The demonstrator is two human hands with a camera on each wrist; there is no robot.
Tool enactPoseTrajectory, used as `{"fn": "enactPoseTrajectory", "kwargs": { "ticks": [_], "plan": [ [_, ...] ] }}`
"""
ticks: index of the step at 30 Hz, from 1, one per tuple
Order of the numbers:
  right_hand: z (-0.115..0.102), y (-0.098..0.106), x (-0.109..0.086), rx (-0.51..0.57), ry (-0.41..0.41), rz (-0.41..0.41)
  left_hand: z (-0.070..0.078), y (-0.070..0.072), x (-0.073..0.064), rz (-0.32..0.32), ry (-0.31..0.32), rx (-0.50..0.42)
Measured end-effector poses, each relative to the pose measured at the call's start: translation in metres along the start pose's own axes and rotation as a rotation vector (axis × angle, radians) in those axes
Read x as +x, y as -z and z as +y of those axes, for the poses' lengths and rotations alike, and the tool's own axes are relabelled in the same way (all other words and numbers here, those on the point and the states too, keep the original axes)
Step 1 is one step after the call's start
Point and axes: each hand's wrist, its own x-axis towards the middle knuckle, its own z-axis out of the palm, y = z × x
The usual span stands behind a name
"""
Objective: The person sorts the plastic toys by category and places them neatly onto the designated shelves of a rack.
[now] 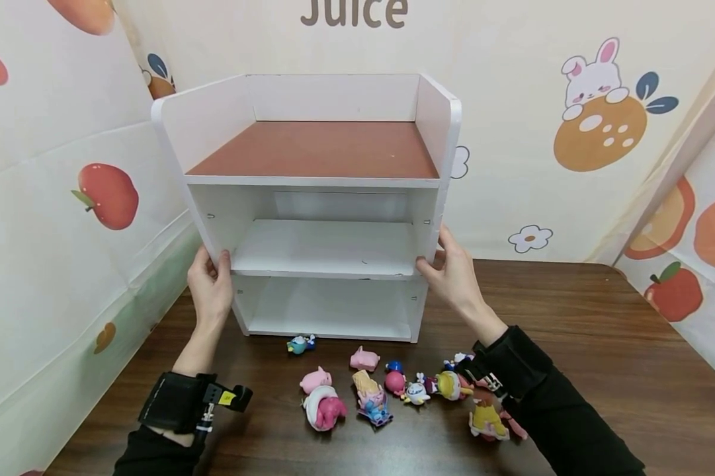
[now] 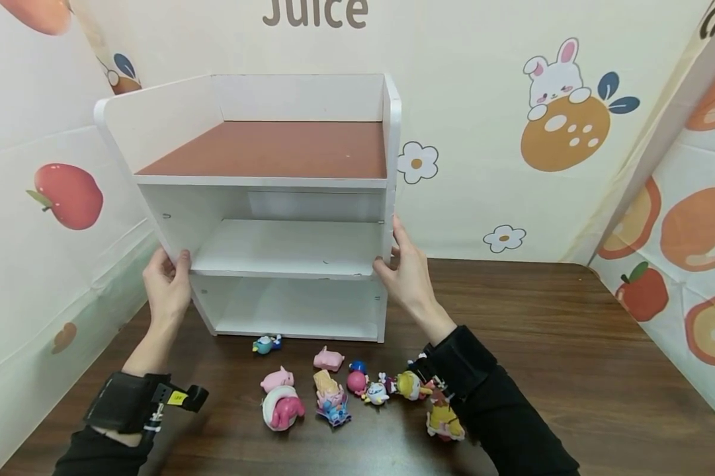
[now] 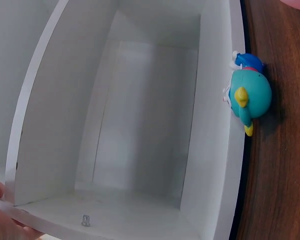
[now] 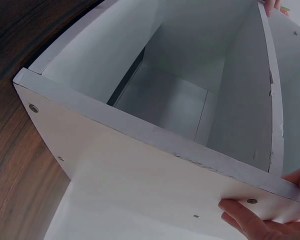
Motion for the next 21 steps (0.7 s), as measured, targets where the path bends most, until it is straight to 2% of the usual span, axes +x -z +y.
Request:
{"fn": "enactPoseTrajectory", "kwargs": {
  "ticks": [3,7,9,17,21],
  "plan": [
    [-0.01,0.004,-0.002,-0.006,-0.022,-0.005,0.002,-0.002,-0.002,0.003,-0.007,0.011],
    [-0.007,0.011,-0.005,-0.003,-0.032,-0.005,0.004,-0.007,-0.005,0.005,-0.022,0.009],
    [0.003,0.014,-0.005,-0.003,-0.032,0.0,0.006,-0.011,-0.007,-0.001,-0.028,-0.001],
    [-0.02,0.033,-0.013,-0.043,-0.045,0.006,0.013,-0.022,-0.014,-0.055,-0.045,-0.032],
    [-0.005,0.041,-0.014,-0.052,-0.044,0.008,0.016,-0.028,-0.018,-0.084,-0.057,-0.048]
  ]
}}
